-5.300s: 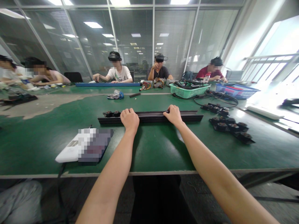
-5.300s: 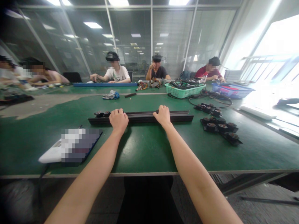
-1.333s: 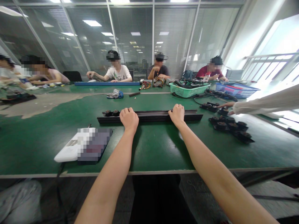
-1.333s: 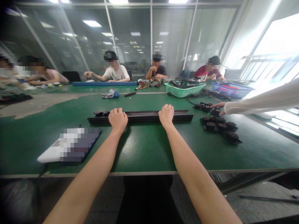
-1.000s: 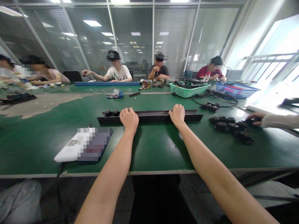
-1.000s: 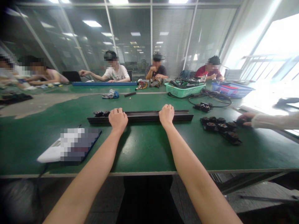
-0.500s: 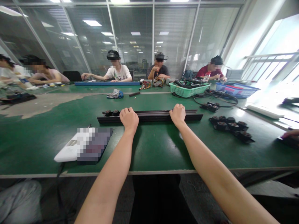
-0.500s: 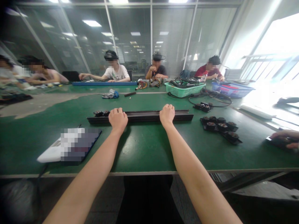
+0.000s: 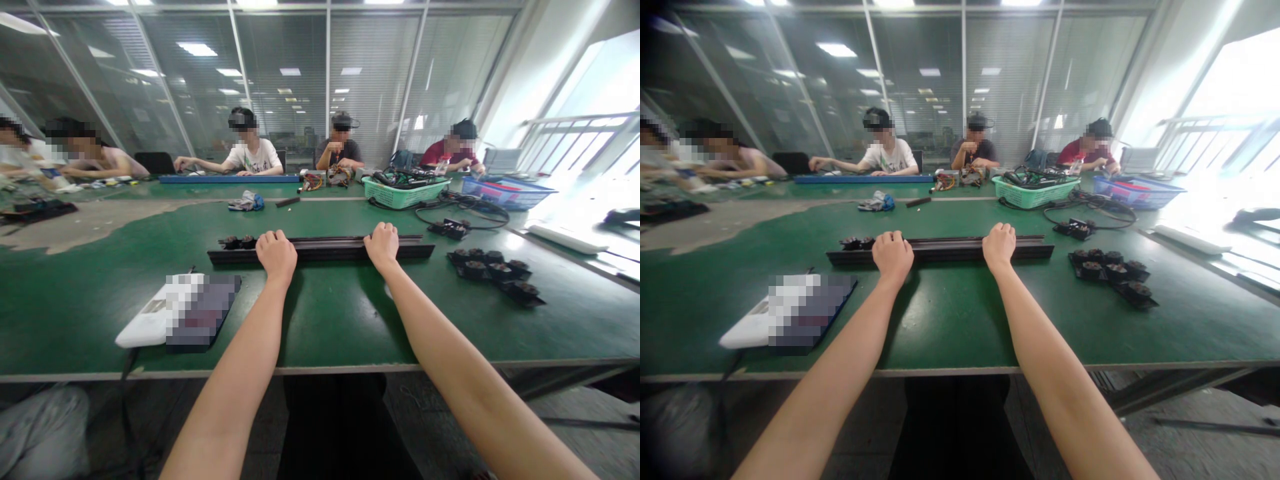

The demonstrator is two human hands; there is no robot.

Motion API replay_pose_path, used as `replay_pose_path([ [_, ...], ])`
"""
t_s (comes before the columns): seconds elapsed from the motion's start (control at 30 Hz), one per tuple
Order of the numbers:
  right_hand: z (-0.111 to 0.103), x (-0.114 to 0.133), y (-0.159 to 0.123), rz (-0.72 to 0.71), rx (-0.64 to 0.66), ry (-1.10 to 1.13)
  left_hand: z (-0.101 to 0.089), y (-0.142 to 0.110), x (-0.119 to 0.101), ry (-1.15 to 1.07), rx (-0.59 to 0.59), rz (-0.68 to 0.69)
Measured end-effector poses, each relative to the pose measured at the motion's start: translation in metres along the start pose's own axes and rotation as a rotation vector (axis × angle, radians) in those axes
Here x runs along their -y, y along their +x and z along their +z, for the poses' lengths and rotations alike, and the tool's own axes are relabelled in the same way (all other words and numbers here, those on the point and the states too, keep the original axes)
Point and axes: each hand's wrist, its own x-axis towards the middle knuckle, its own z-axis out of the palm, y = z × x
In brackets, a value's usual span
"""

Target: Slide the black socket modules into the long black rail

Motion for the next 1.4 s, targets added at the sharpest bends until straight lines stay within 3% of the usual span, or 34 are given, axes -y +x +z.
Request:
replay_pose_path([
  [1.4,-0.0030,-0.0051,0.0025,0.043,-0.015,0.020,-0.0001,-0.0005,0.0007,-0.018,0.001,0.003],
])
